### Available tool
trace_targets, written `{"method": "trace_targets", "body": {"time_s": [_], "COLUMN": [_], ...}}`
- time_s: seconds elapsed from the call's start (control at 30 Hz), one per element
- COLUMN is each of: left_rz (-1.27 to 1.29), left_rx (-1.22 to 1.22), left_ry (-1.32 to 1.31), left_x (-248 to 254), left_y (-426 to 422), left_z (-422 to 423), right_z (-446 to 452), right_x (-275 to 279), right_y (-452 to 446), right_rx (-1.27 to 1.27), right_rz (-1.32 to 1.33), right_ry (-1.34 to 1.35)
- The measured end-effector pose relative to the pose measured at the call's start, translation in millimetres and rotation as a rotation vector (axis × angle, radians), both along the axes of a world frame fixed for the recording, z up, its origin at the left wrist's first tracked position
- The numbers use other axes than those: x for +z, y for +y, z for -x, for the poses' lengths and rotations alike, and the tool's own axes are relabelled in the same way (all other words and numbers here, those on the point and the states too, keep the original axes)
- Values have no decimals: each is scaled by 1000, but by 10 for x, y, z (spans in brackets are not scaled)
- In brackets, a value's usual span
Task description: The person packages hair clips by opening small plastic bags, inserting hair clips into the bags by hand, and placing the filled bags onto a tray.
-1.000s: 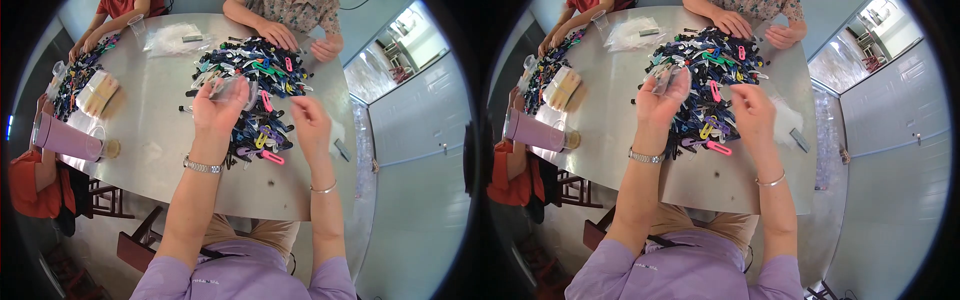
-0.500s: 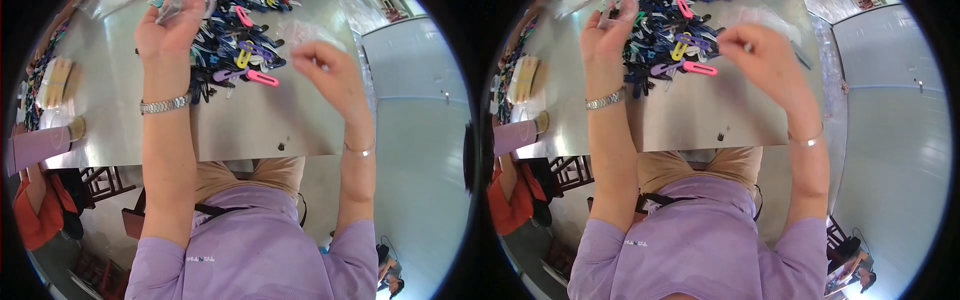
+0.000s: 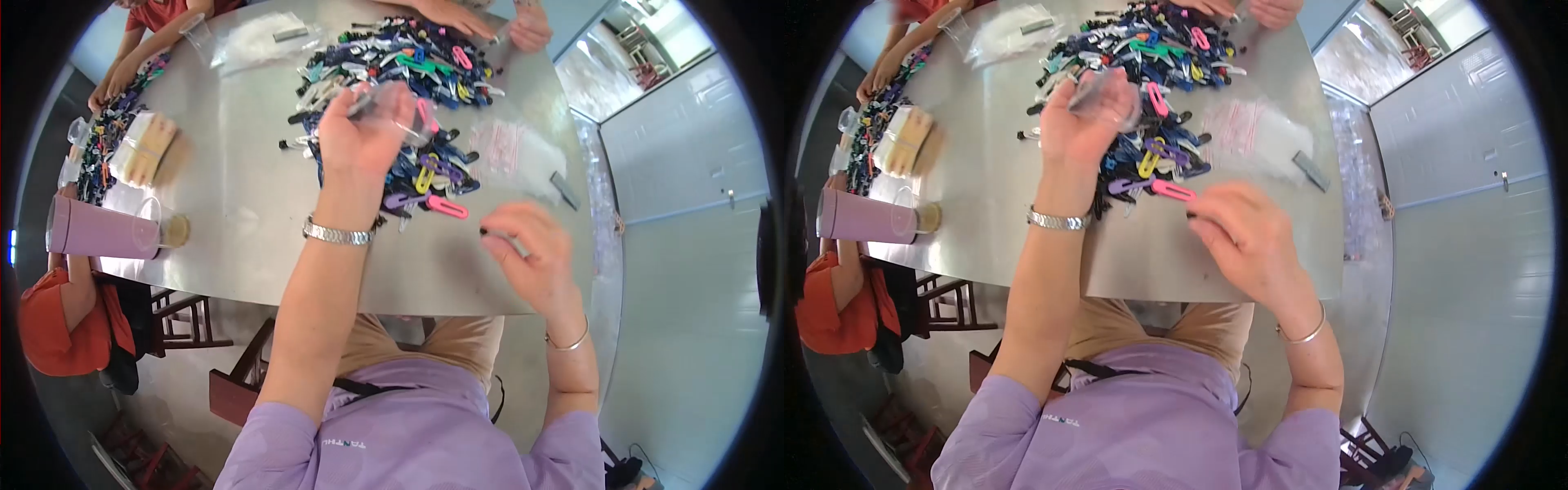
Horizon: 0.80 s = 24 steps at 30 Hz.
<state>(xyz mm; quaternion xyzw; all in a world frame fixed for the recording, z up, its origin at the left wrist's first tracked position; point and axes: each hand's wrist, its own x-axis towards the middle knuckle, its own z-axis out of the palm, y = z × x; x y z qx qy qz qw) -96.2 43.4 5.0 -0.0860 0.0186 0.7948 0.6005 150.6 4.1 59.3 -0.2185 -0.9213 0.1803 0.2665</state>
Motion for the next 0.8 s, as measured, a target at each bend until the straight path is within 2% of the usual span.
{"method": "trace_targets", "body": {"time_s": [0.07, 0.17, 0.23, 0.3, 0.33, 0.4, 0.43, 0.5, 0.53, 0.63, 0.67, 0.7, 0.77, 0.8], "left_rz": [32, 54, -30, 1, 68, 12, -38, -85, -34, -1, -14, -9, -25, -25], "left_rx": [-16, -31, -44, -51, -30, 11, 45, 65, 102, 109, 76, 81, 62, 60], "left_ry": [8, 18, 25, -14, -50, -64, -74, -91, -89, -91, -100, -102, -79, -83], "left_x": [47, 62, 1, 0, 58, 75, 57, 38, 67, 57, 39, 25, 21, 36], "left_y": [-12, -18, -5, -11, -23, -25, -42, -61, -68, -75, -76, -74, -62, -60], "left_z": [-75, -128, -106, -65, -40, 85, 151, 238, 257, 257, 254, 256, 236, 227], "right_z": [267, 684, 932, 1044, 1063, 1096, 1129, 1193, 1244, 1204, 1144, 1075, 912, 844], "right_x": [184, 159, 106, 114, 126, 46, -77, -379, -491, -608, -604, -589, -514, -467], "right_y": [126, 395, 548, 628, 664, 804, 929, 1183, 1222, 1249, 1283, 1324, 1387, 1369], "right_rx": [-87, -42, -47, -51, -146, -288, -289, -147, -30, -43, -169, -164, -261, -289], "right_rz": [-4, -136, -179, -222, -60, 231, 234, -111, -160, -190, -160, -156, 36, 21], "right_ry": [208, 327, 333, 341, 437, 577, 573, 267, 176, 30, -28, -31, -138, -143]}}
